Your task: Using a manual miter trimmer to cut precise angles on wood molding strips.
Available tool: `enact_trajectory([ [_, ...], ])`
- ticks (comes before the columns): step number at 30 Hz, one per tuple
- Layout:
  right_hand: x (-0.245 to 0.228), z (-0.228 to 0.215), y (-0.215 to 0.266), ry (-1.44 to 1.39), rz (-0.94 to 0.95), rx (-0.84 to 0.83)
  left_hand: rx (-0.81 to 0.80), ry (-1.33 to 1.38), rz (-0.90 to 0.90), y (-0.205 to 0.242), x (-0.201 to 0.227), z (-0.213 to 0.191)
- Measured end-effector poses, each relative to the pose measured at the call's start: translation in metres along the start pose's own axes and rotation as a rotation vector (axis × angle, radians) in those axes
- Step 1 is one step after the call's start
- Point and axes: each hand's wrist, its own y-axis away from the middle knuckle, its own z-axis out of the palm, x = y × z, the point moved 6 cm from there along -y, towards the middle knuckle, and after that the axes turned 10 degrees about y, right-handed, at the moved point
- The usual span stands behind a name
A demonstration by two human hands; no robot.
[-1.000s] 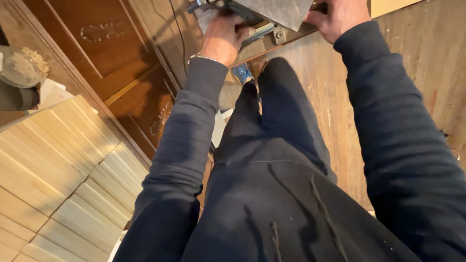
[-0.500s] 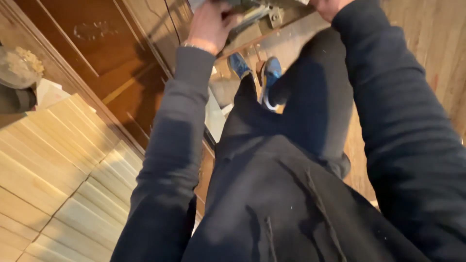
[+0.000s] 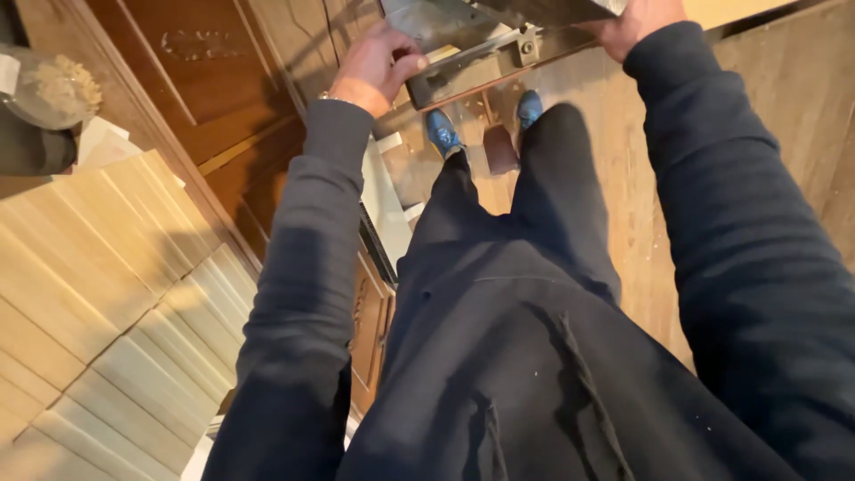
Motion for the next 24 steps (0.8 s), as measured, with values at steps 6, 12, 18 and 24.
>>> enact_trajectory([
  [6, -0.035, -0.053, -0.020, -0.047, -0.119, 0.189, 0.103, 0.307, -0.392, 0.045, -0.006, -0.022],
  [12, -0.040, -0.052, -0.031, -0.071, -0.121, 0.003, 0.279, 1.400, -0.591, 0.107, -0.003, 0.038],
  [18, -0.018, -0.029, -0.030, 0.056, -0.084, -0.004, 0.249, 1.852, -0.461, 0.085, 0.053, 0.110],
  [24, -0.023, -0.044, -0.035, -0.043, -0.113, 0.015, 0.214, 1.873, -0.459, 0.060, 0.065, 0.154],
])
